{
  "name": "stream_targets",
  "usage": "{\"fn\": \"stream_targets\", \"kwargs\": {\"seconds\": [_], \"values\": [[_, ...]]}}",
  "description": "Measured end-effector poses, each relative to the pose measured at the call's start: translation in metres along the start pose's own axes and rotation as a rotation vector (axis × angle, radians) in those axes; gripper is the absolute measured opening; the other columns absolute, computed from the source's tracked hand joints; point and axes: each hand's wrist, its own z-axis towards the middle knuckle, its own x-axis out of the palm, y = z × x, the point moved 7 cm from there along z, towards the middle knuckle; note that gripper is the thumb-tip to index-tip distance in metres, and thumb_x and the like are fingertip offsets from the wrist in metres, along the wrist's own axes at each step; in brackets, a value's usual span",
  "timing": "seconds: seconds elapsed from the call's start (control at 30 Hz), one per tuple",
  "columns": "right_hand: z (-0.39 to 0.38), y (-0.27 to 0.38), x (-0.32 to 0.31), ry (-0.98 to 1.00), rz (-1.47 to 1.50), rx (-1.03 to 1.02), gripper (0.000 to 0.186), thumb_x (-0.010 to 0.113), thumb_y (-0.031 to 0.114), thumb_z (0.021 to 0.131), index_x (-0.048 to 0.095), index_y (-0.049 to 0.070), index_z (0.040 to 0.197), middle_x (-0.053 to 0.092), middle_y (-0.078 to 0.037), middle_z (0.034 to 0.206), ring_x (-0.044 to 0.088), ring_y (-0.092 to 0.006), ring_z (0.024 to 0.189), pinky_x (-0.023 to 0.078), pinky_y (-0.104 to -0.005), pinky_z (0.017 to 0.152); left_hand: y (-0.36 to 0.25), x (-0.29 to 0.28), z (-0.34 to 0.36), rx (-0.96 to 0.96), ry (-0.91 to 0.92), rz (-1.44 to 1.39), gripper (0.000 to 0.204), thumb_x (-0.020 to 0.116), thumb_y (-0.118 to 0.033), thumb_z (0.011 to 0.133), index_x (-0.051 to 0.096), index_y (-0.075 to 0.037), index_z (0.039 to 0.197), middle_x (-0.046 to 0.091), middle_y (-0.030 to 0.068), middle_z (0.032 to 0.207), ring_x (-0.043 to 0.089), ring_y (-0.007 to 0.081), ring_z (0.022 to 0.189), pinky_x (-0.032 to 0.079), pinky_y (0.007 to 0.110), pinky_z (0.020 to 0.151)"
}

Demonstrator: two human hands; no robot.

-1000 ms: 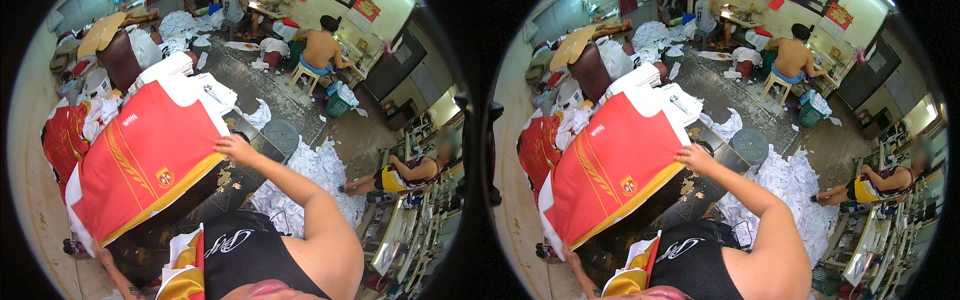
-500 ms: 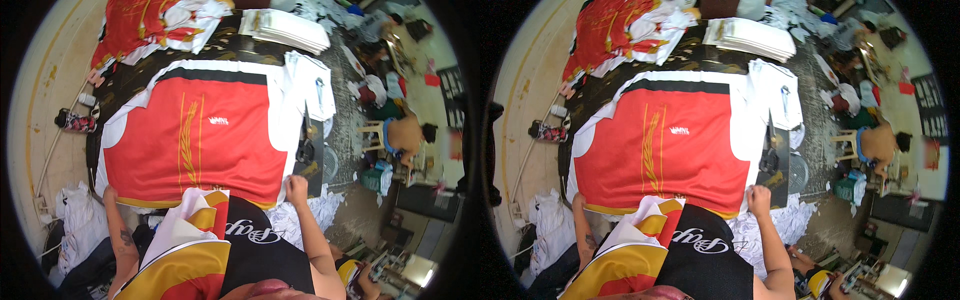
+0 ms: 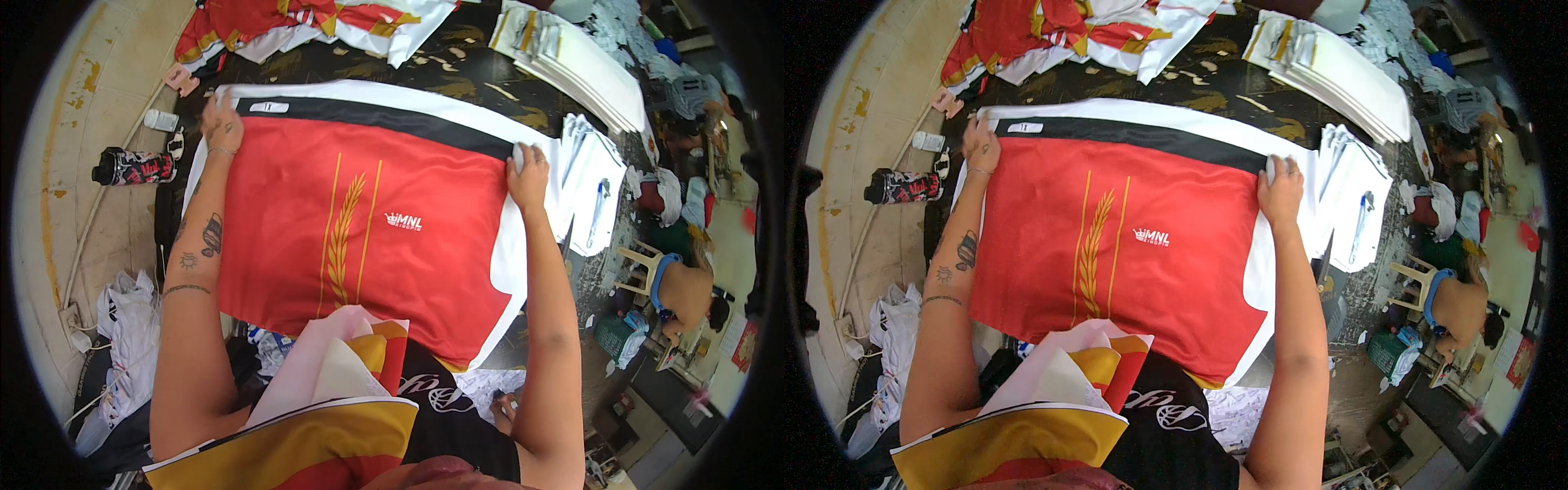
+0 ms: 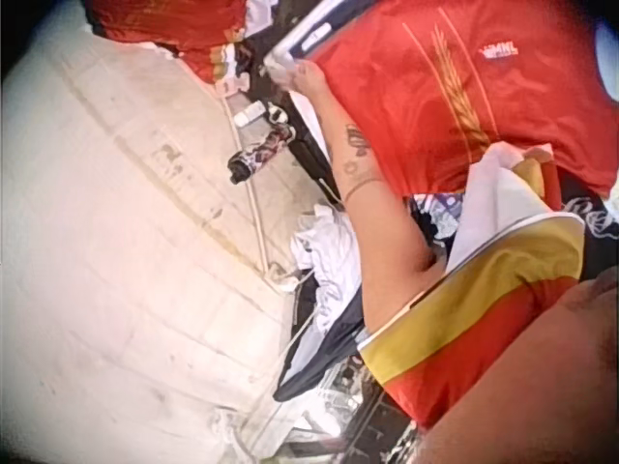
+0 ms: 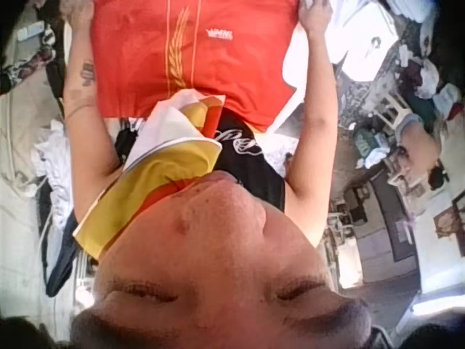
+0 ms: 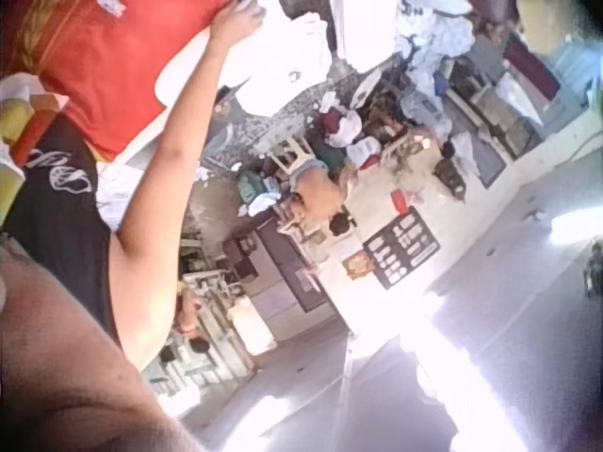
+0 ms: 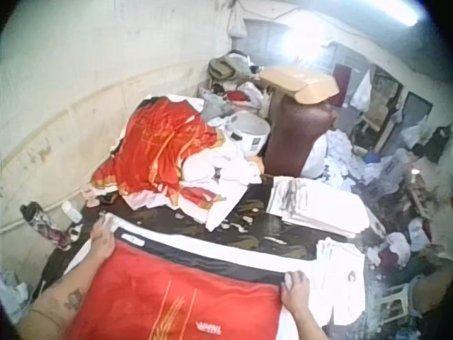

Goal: The person repeatedly lays out a red and white jersey on a table, places a white paper pattern on top, and uses shears to cut the fabric along the pattern edges. The person then removes the pattern and sets the cut fabric aside, repeating the process with additional jerseys.

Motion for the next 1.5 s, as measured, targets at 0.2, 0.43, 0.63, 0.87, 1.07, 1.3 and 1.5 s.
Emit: {"fn": "stream_targets", "kwargs": {"seconds": [0.2,0.43,0.63,0.87,1.07,1.3,1.5], "values": [[0.026,-0.011,0.042,0.031,-0.265,0.037,0.072,0.043,0.064,0.104,0.028,0.034,0.168,0.024,-0.024,0.171,0.022,-0.0442,0.158,0.017,-0.0599,0.127,0.017,0.052,0.006,-0.268,0.015,0.116,0.067,0.038,-0.062,0.105,0.022,-0.043,0.167,0.014,0.0142,0.176,0.01,0.0437,0.161,0.008,0.075,0.121],[0.09,-0.029,0.041,0.139,-0.28,-0.003,0.073,0.047,0.064,0.103,0.031,0.033,0.166,0.026,-0.024,0.171,0.024,-0.0468,0.157,0.021,-0.0583,0.125,0.025,0.047,0.094,-0.007,0.138,-0.328,0.069,0.043,-0.056,0.105,0.028,-0.028,0.167,0.018,0.0187,0.175,0.016,0.0421,0.16,0.013,0.062,0.125],[-0.01,-0.015,-0.041,-0.052,-0.025,-0.234,0.073,0.078,0.022,0.091,0.048,0.017,0.157,0.043,-0.034,0.155,0.043,-0.0515,0.142,0.038,-0.0552,0.117,0.045,-0.029,-0.076,0.07,-0.11,-0.532,0.05,0.051,-0.016,0.107,0.048,-0.001,0.154,0.052,0.0199,0.154,0.048,0.0323,0.145,0.038,0.041,0.12],[-0.371,0.005,-0.111,0.275,0.101,-0.083,0.055,0.079,0.018,0.086,0.063,0.012,0.138,0.057,-0.023,0.137,0.055,-0.0445,0.123,0.046,-0.0538,0.105,0.125,-0.055,-0.343,-0.265,-0.109,0.162,0.041,0.061,-0.021,0.103,0.058,0.0,0.138,0.06,0.0259,0.133,0.056,0.0446,0.125,0.045,0.051,0.108],[-0.46,-0.019,-0.143,0.26,-0.014,0.042,0.063,0.078,0.02,0.081,0.061,0.008,0.14,0.053,-0.024,0.145,0.051,-0.0445,0.134,0.041,-0.0545,0.113,-0.031,-0.144,-0.271,-0.2,0.561,-1.02,0.05,0.058,-0.027,0.109,0.049,-0.001,0.151,0.067,0.0123,0.13,0.064,0.0151,0.114,0.05,0.031,0.097],[-0.36,0.088,-0.153,0.594,0.647,0.029,0.084,0.08,0.046,0.088,0.049,-0.001,0.15,0.058,-0.028,0.144,0.056,-0.0413,0.135,0.046,-0.0493,0.113,-0.308,-0.345,-0.399,1.552,0.962,-0.701,0.05,0.066,-0.027,0.104,0.047,-0.001,0.142,0.069,0.0109,0.11,0.065,0.0141,0.095,0.053,0.03,0.084],[-0.264,0.284,-0.332,0.558,1.408,-0.618,0.045,0.071,0.034,0.102,0.059,0.002,0.13,0.071,-0.013,0.117,0.065,-0.0169,0.107,0.055,-0.0386,0.092,-0.343,-0.387,-0.19,1.223,-0.017,-0.423,0.047,0.073,-0.027,0.098,0.051,-0.001,0.13,0.065,0.0105,0.103,0.063,0.0164,0.092,0.053,0.032,0.082]]}}
